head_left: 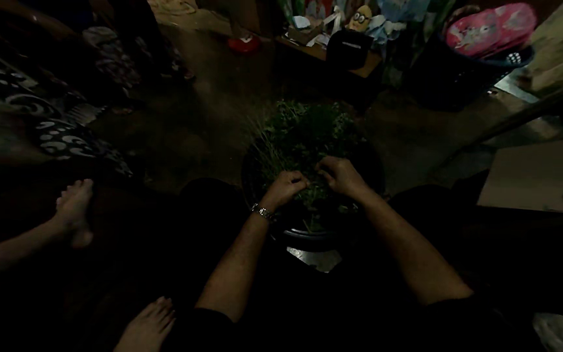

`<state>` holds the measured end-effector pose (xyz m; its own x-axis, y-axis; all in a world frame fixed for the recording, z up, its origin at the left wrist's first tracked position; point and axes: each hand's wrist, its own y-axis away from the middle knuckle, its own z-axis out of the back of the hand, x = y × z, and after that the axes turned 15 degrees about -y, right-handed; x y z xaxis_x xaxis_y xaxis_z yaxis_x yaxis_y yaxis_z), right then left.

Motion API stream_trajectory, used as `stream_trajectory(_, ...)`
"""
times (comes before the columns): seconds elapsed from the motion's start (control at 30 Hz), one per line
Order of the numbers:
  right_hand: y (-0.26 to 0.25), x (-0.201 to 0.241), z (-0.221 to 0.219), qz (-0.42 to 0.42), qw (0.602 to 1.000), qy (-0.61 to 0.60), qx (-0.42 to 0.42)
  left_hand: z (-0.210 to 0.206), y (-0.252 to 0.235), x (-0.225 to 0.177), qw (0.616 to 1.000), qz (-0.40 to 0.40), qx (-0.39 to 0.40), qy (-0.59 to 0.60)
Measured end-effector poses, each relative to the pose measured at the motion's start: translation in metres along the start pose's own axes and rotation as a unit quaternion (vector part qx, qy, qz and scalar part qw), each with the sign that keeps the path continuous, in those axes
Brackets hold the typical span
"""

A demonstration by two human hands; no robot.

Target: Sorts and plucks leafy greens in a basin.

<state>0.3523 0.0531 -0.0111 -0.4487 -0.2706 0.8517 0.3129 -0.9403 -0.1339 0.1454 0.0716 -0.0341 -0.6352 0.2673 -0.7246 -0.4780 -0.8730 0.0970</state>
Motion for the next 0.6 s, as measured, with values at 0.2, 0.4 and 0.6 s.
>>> stream_trajectory(0.2,-0.004,-0.021,0.039,0.07,0.99,0.051,-0.111,0.002,0.002,-0.001,0.999,0.011,-0.031,0.017)
stream_trajectory(0.4,0.003,-0.02,0.025,0.027,0.996,0.056,0.069,0.0,0.001,0.005,0.999,-0.013,-0.042,0.027)
stream_trajectory(0.6,0.001,-0.014,0.012,0.007,0.994,0.057,0.095,-0.001,-0.002,0.004,1.0,-0.005,-0.017,-0.017)
